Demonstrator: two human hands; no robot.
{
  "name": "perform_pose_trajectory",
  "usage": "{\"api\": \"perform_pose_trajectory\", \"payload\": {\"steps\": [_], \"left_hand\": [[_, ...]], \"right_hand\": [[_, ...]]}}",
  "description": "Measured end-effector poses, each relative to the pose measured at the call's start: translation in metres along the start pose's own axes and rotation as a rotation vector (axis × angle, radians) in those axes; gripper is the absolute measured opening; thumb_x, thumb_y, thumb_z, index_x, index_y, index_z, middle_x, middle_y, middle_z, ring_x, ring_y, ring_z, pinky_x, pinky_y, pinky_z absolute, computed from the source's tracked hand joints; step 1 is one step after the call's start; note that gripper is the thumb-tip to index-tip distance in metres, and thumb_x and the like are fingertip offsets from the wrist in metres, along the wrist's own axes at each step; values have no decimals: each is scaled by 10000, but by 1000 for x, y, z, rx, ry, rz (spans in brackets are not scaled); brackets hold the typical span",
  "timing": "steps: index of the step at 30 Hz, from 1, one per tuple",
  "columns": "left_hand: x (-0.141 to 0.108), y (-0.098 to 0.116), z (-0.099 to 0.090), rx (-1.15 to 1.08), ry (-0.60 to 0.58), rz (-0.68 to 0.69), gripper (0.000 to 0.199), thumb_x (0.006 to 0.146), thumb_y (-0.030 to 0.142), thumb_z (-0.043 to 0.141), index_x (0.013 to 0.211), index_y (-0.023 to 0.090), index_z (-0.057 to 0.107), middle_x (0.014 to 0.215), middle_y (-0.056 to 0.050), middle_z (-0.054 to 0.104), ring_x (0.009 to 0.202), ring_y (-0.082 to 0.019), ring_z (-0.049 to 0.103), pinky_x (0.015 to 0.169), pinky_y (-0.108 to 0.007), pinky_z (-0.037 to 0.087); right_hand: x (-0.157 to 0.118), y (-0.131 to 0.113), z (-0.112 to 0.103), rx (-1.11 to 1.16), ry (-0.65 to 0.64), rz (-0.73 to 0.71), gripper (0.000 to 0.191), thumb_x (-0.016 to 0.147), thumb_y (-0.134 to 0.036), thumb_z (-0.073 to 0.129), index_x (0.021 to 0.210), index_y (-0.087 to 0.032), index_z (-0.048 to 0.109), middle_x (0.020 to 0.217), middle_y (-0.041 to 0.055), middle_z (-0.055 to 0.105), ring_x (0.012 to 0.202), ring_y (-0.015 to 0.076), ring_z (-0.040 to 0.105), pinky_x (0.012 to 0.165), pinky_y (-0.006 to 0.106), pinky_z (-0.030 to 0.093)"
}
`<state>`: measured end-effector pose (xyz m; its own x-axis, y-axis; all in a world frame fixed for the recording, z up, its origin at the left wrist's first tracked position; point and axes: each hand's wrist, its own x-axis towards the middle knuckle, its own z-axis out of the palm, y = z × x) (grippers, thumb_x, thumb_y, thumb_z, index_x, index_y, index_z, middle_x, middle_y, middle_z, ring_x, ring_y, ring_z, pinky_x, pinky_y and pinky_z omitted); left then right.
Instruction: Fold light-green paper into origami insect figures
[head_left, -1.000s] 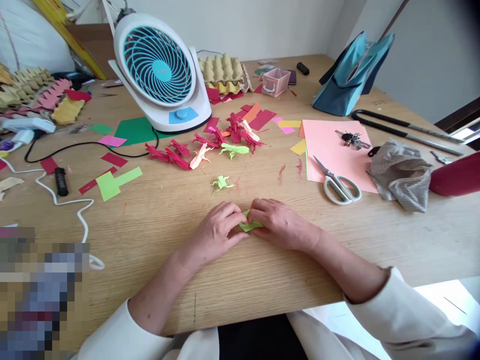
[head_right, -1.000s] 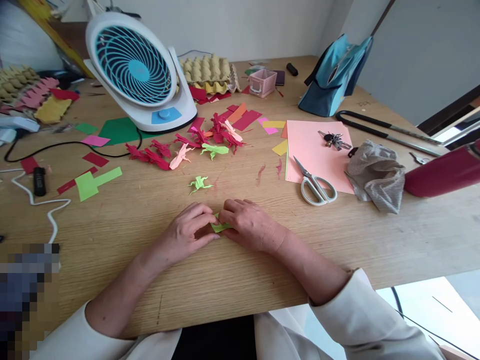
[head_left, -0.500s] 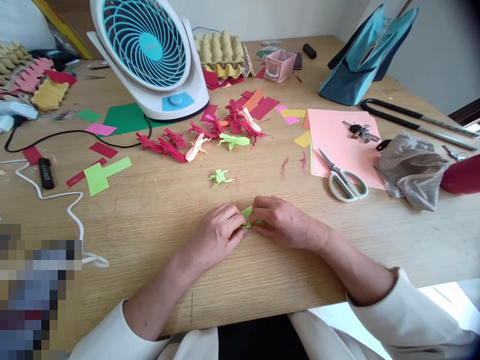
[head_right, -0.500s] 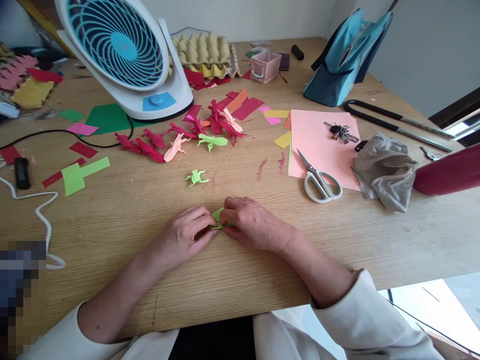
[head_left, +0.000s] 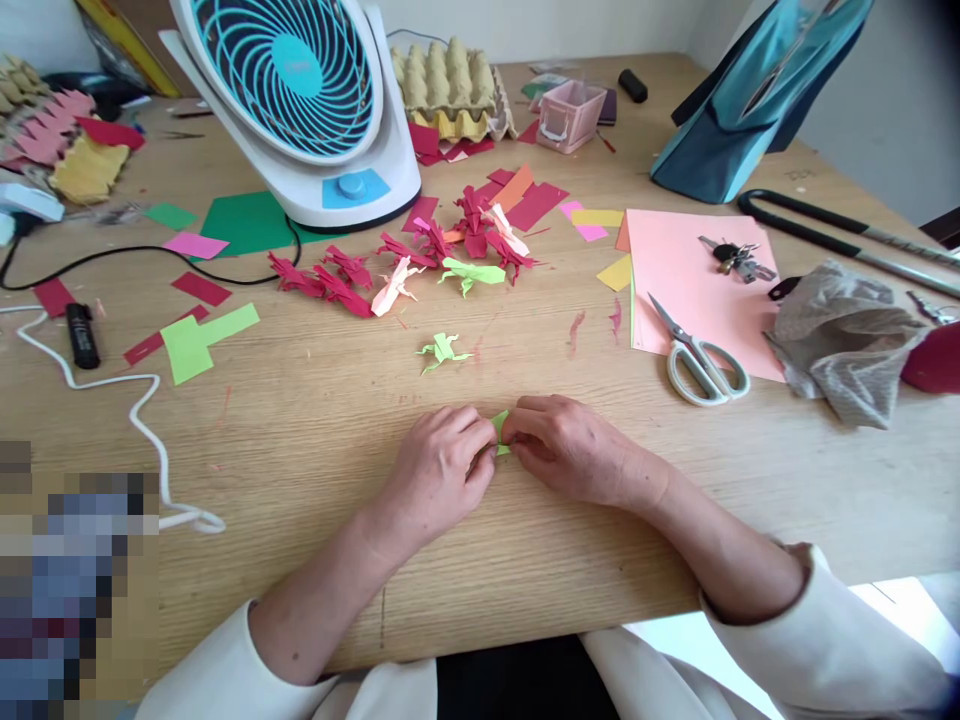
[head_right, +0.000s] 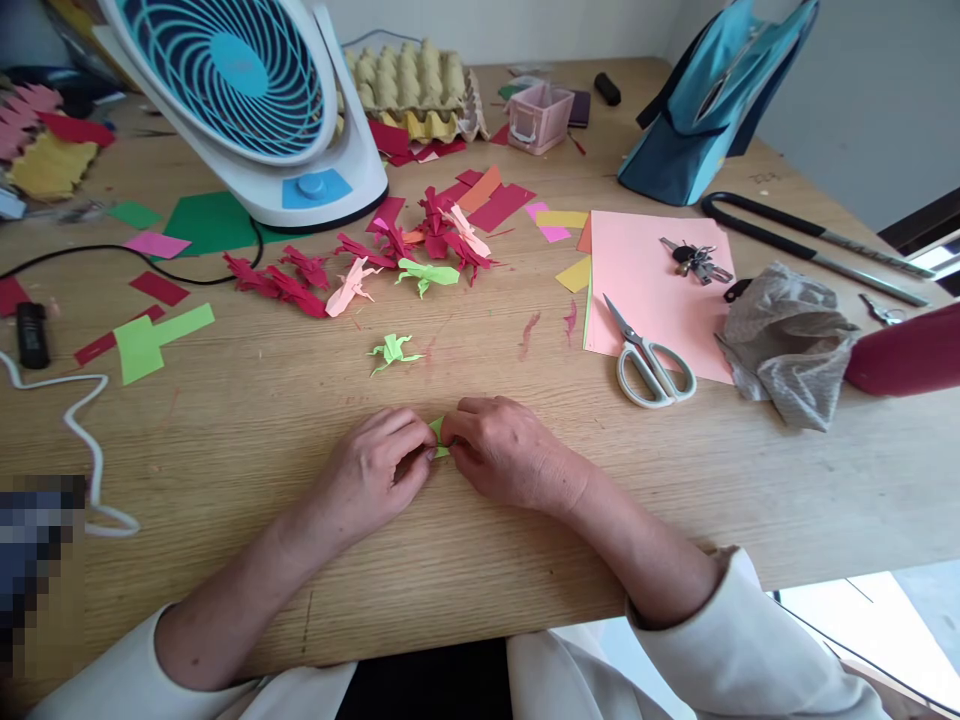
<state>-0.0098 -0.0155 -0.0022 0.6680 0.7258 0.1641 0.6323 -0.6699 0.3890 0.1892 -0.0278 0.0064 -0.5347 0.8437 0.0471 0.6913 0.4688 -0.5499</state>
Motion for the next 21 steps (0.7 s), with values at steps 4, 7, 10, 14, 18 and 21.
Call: {"api": "perform_pose_trajectory", "payload": {"steps": [4, 7, 10, 14, 18, 21], "left_hand": [[0, 0, 2, 18, -9, -25, 96, 861, 118, 522, 797, 183, 549, 789, -22, 584, 779, -185, 547, 708, -323, 416], [0, -1, 3, 7, -4, -20, 77, 863, 129, 529, 818, 187, 549, 805, -21, 601, 783, -186, 550, 713, -327, 412], [0, -2, 4, 4, 2, -16, 79, 861, 127, 533, 815, 190, 542, 809, -19, 605, 786, -186, 552, 710, -327, 404], [0, -2, 4, -6, 10, -13, 84, 867, 118, 523, 827, 190, 541, 817, -17, 603, 801, -184, 553, 728, -327, 406], [0, -2, 5, -12, 9, -16, 93, 844, 99, 533, 825, 190, 540, 814, -15, 600, 803, -185, 556, 729, -324, 403], [1, -1, 6, -6, 9, -21, 97, 832, 96, 536, 809, 190, 533, 801, -15, 595, 797, -187, 554, 727, -325, 401]], "right_hand": [[0, -1, 2, 15, 25, 17, 196, 781, -15, 497, 860, -173, 581, 818, 17, 617, 736, 138, 544, 695, 247, 363], [1, 0, 4, 45, 38, 28, 245, 745, 12, 483, 881, -173, 570, 836, 24, 629, 762, 145, 555, 713, 248, 375], [1, 0, 3, 50, 47, 44, 238, 744, 22, 473, 853, -171, 561, 827, 31, 616, 744, 146, 541, 699, 249, 375], [0, 0, -4, 134, 38, 43, 208, 806, 12, 464, 848, -171, 553, 813, 16, 596, 701, 122, 512, 672, 230, 373], [0, 1, -5, 140, 27, 60, 161, 794, -28, 545, 865, -170, 571, 778, -10, 576, 650, 103, 481, 644, 216, 356], [2, 0, 0, 89, 34, 71, 159, 760, -32, 568, 839, -170, 575, 770, -3, 587, 674, 116, 502, 651, 223, 353]]}}
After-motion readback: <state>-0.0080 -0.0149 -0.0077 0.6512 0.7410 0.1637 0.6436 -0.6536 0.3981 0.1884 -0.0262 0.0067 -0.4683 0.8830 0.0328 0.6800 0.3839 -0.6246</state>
